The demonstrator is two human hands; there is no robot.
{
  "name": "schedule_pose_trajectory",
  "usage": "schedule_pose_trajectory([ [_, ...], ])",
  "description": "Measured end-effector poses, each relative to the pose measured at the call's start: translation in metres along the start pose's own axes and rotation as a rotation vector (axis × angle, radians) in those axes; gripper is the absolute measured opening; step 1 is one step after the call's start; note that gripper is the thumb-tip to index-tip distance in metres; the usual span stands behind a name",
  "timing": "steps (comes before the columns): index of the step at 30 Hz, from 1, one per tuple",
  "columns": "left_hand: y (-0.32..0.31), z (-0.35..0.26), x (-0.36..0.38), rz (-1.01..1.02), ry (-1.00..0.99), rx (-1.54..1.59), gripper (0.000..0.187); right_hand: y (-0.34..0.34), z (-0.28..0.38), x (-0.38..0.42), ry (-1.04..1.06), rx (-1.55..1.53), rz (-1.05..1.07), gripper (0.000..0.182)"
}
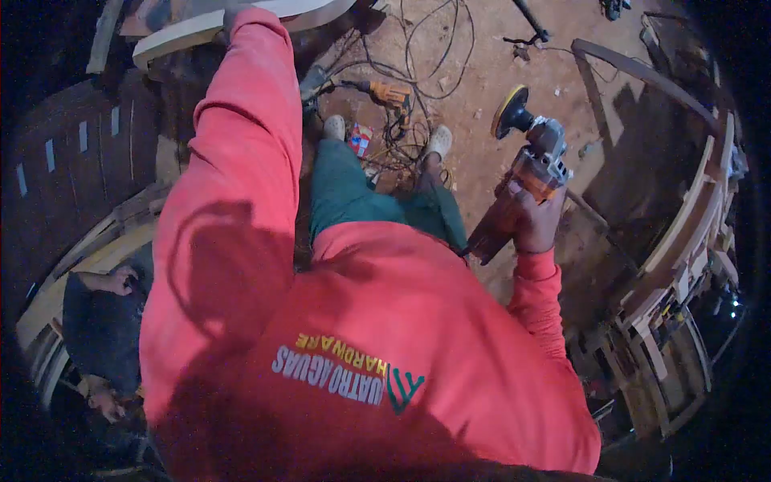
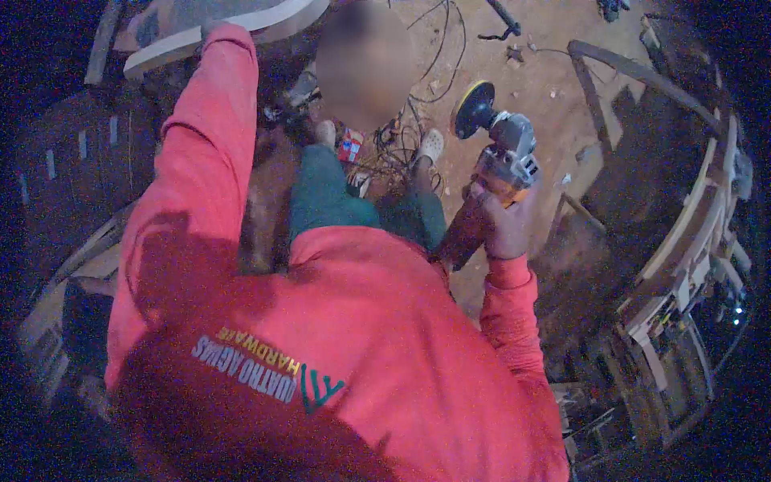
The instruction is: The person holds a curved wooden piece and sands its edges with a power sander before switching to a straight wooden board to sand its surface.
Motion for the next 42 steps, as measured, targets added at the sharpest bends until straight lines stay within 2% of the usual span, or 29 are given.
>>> schedule_pose_trajectory([
  [3, 0.009, -0.002, -0.011, 0.019, 0.008, -0.028, 0.094, -0.003, 0.009, -0.003, 0.191, 0.138, -0.040, 0.083],
  [4, 0.011, 0.000, -0.015, 0.039, 0.021, -0.044, 0.094, -0.005, 0.020, -0.003, 0.382, 0.422, -0.018, 0.085],
  [8, 0.019, 0.017, -0.027, 0.183, 0.061, -0.154, 0.094, -0.055, 0.053, 0.025, 0.434, 0.064, -0.089, 0.086],
  [11, 0.033, 0.013, -0.022, 0.395, 0.150, -0.242, 0.070, -0.089, 0.058, 0.044, 0.678, 0.367, -0.235, 0.084],
  [12, 0.034, 0.006, -0.021, 0.541, 0.175, -0.176, 0.062, -0.098, 0.047, 0.046, 0.585, 0.259, -0.213, 0.082],
  [15, 0.044, 0.014, -0.041, 0.740, 0.226, -0.275, 0.086, -0.143, 0.057, 0.073, 0.780, 0.581, -0.335, 0.082],
  [17, 0.048, -0.003, -0.042, 0.798, 0.211, -0.456, 0.059, -0.165, 0.057, 0.089, 0.754, 0.685, -0.371, 0.080],
  [18, 0.048, -0.016, -0.037, 0.852, 0.213, -0.454, 0.060, -0.175, 0.060, 0.095, 0.737, 0.734, -0.395, 0.080],
  [19, 0.045, -0.027, -0.033, 0.902, 0.215, -0.450, 0.060, -0.187, 0.063, 0.101, 0.714, 0.618, -0.390, 0.079],
  [20, 0.044, -0.024, -0.036, 0.899, 0.334, -0.478, 0.062, -0.201, 0.064, 0.107, 0.683, 0.504, -0.375, 0.077],
  [22, 0.039, -0.022, -0.034, 0.766, 0.393, -0.410, 0.061, -0.207, 0.055, 0.104, 0.637, 0.320, -0.303, 0.077],
  [23, 0.040, -0.018, -0.032, 0.697, 0.429, -0.381, 0.060, -0.208, 0.059, 0.107, 0.633, 0.433, -0.338, 0.081],
  [25, 0.026, -0.009, -0.022, 0.747, 0.399, -0.346, 0.049, -0.205, 0.074, 0.108, 0.590, 0.664, -0.408, 0.090],
  [26, 0.027, 0.005, -0.022, 0.766, 0.370, -0.341, 0.044, -0.205, 0.054, 0.098, 0.477, 0.244, -0.336, 0.094],
  [27, 0.032, 0.010, -0.021, 0.784, 0.341, -0.331, 0.040, -0.202, 0.045, 0.097, 0.507, 0.323, -0.363, 0.095],
  [29, 0.063, 0.013, 0.030, 1.274, 0.271, -0.698, 0.036, -0.196, 0.035, 0.095, 0.564, 0.469, -0.427, 0.099],
  [30, 0.078, 0.063, 0.048, 1.581, 0.104, -0.645, 0.042, -0.197, 0.029, 0.093, 0.521, 0.301, -0.385, 0.094],
  [31, 0.105, 0.024, 0.108, 1.760, -0.720, -0.776, 0.033, -0.193, 0.019, 0.085, 0.467, 0.276, -0.401, 0.091],
  [32, 0.155, 0.023, 0.154, 2.026, 0.168, -0.876, 0.044, -0.185, 0.011, 0.072, 0.406, 0.252, -0.412, 0.089],
  [33, 0.184, 0.026, 0.186, 2.110, 0.302, -0.940, 0.073, -0.177, 0.007, 0.059, 0.348, 0.230, -0.416, 0.087],
  [34, 0.200, 0.041, 0.210, 2.241, 0.222, -0.879, 0.082, -0.189, 0.012, 0.053, 0.100, -0.090, -0.336, 0.069],
  [35, 0.213, 0.054, 0.230, 2.360, 0.151, -0.820, 0.091, -0.184, 0.002, 0.036, 0.047, -0.203, -0.289, 0.064],
  [38, 0.198, 0.024, 0.267, 2.245, 0.417, -0.752, 0.080, -0.183, -0.033, -0.022, -0.128, -0.500, -0.162, 0.046],
  [41, 0.184, 0.017, 0.266, 2.160, 0.029, -0.771, 0.071, -0.194, -0.052, -0.034, -0.276, -0.569, -0.072, 0.047],
  [42, 0.187, 0.022, 0.266, 2.113, -0.023, -0.800, 0.070, -0.195, -0.049, -0.035, -0.257, -0.553, -0.043, 0.045],
])
Point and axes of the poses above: each hand's wrist, its own x-axis away from the middle knuckle, its own y-axis out of the back of the hand, z = x × y, the point moved 8 cm from there along -x, towards the middle knuckle, and after that the axes turned 10 degrees about -z, right-handed, at the moved point
